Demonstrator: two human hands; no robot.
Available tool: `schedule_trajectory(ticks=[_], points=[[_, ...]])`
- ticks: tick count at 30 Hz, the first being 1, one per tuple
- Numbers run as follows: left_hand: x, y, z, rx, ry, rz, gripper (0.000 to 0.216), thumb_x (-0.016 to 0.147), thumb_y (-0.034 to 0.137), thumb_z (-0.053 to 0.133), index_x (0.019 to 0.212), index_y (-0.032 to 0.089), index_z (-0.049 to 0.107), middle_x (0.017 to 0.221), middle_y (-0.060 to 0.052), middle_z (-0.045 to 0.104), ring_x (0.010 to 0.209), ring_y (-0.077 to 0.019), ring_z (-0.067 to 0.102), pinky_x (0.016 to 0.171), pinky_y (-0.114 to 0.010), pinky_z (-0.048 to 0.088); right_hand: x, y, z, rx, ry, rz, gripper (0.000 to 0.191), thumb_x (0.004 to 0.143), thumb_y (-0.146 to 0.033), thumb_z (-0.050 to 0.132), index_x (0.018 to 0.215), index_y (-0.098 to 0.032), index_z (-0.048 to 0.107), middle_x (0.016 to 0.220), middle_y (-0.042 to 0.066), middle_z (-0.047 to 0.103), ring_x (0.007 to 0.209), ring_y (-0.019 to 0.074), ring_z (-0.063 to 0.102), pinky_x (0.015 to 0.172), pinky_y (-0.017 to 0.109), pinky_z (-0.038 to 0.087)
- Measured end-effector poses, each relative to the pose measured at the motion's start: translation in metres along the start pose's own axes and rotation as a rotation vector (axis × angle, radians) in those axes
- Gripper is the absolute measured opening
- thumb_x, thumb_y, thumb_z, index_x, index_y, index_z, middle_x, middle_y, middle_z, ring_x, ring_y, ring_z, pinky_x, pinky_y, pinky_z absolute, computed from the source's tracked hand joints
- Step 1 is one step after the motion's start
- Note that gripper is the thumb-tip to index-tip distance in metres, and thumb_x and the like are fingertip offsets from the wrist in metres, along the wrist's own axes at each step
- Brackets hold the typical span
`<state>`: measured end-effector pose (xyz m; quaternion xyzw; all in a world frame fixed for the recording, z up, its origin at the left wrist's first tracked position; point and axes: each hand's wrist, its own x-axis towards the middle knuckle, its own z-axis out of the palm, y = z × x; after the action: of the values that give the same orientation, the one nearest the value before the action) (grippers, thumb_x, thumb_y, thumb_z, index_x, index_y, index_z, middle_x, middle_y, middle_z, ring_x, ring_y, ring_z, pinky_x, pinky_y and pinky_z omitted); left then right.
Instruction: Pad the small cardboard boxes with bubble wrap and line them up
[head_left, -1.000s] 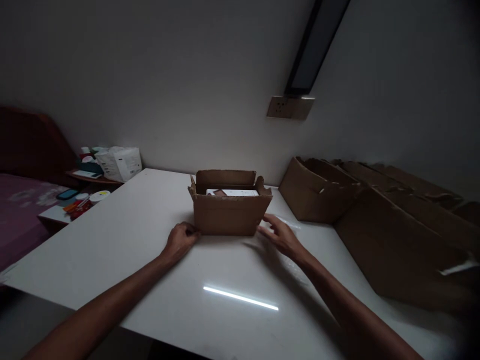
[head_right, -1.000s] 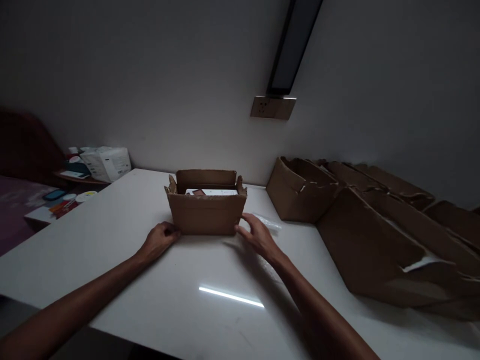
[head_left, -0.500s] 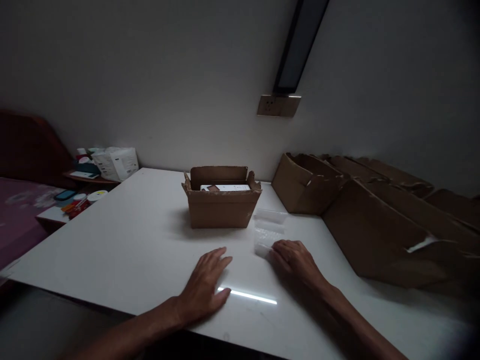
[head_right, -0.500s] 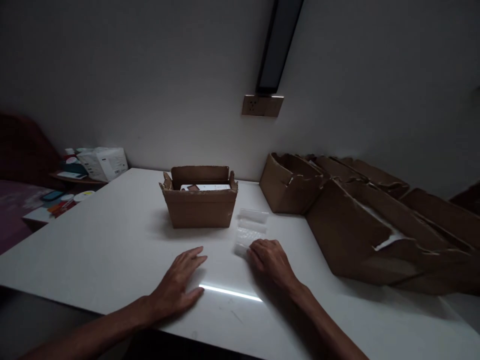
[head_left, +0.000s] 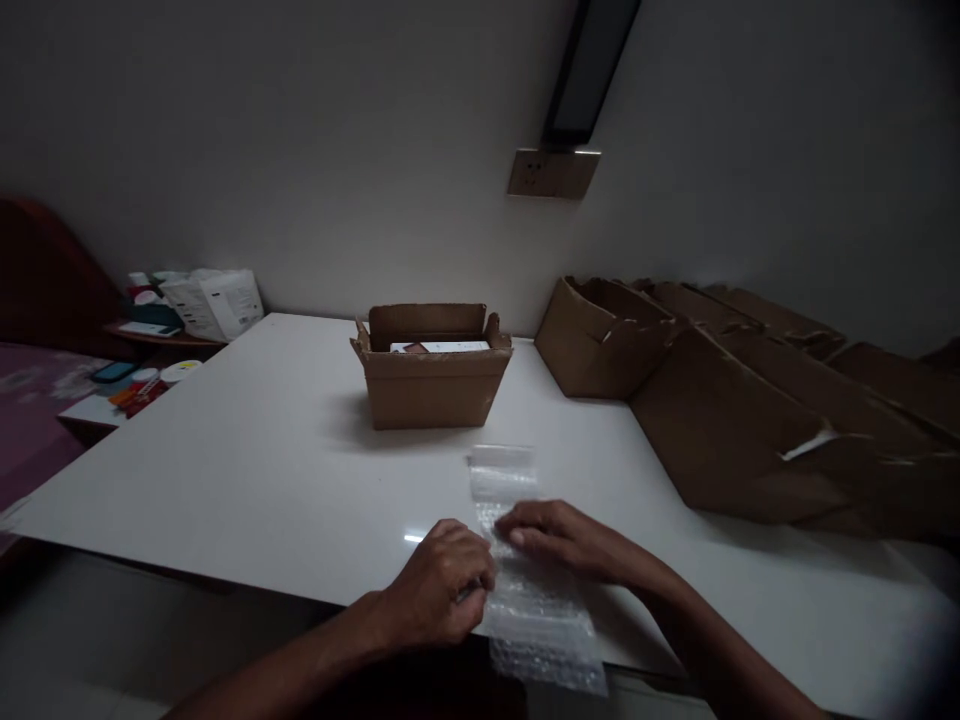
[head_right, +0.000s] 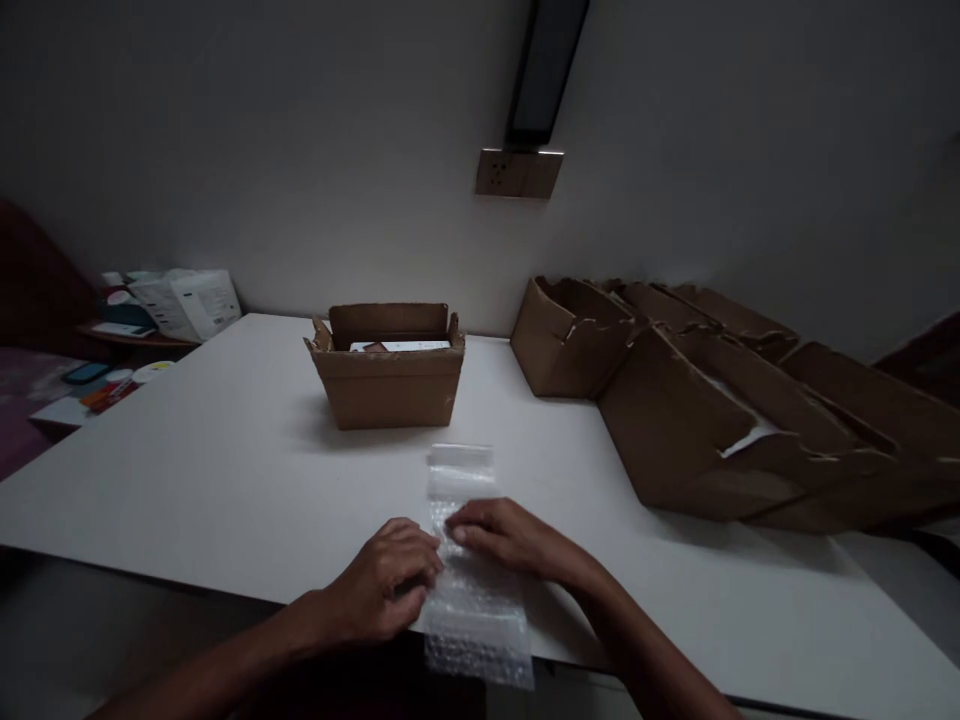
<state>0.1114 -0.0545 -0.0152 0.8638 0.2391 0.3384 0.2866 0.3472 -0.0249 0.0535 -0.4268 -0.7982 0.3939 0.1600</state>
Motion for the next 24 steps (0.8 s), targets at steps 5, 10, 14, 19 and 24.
schedule_trajectory(ticks=[5, 10, 14, 19, 24], points=[[-0.002, -0.003, -0.003, -0.028, -0.027, 0.021, 0.023, 0.064, 0.005, 0.052, 0.079, 0.02, 0.059, 0.082, -0.003, 0.072, 0.095, -0.0209, 0.067, 0.094, -0.036, 0.043, 0.026, 0.044, -0.027, -0.069, 0.52, 0.088, 0.052, 0.091, -0.058, 0.049, 0.132, -0.029, 0.061, 0.14, 0.009, 0.059, 0.13, 0.0312, 0.053, 0.105, 0.049, 0.046], [-0.002, -0.004, -0.008, -0.054, -0.113, 0.002, 0.02, 0.067, 0.005, 0.052, 0.078, 0.02, 0.06, 0.083, -0.003, 0.072, 0.09, -0.0195, 0.067, 0.095, -0.037, 0.042, 0.004, 0.041, -0.017, -0.218, 0.62, -0.025, 0.039, 0.094, -0.044, 0.052, 0.128, -0.029, 0.064, 0.147, 0.009, 0.053, 0.133, 0.0289, 0.051, 0.099, 0.045, 0.051], [-0.001, -0.002, -0.012, -0.122, -0.12, 0.013, 0.018, 0.067, 0.007, 0.053, 0.077, 0.02, 0.061, 0.083, -0.003, 0.072, 0.09, -0.0194, 0.067, 0.095, -0.037, 0.043, -0.003, 0.035, 0.005, -0.392, 0.376, -0.062, 0.03, 0.093, -0.033, 0.054, 0.117, -0.027, 0.07, 0.124, 0.008, 0.069, 0.119, 0.0268, 0.061, 0.101, 0.047, 0.048], [0.0, 0.004, -0.013, -0.24, -0.034, -0.059, 0.017, 0.066, 0.008, 0.054, 0.072, 0.019, 0.064, 0.077, -0.003, 0.071, 0.084, -0.019, 0.065, 0.088, -0.035, 0.046, -0.001, 0.052, -0.003, -0.472, 0.486, 0.153, 0.039, 0.091, -0.032, 0.053, 0.128, -0.023, 0.065, 0.14, 0.013, 0.059, 0.132, 0.0336, 0.051, 0.109, 0.057, 0.039], [0.017, 0.014, -0.016, -0.324, 0.012, -0.465, 0.013, 0.064, 0.011, 0.053, 0.069, 0.017, 0.063, 0.066, 0.0, 0.063, 0.064, -0.0134, 0.055, 0.061, -0.024, 0.041, -0.046, 0.038, -0.004, -0.258, 0.481, 0.058, 0.036, 0.094, -0.044, 0.054, 0.124, -0.03, 0.067, 0.137, 0.007, 0.063, 0.128, 0.0278, 0.057, 0.108, 0.049, 0.045]])
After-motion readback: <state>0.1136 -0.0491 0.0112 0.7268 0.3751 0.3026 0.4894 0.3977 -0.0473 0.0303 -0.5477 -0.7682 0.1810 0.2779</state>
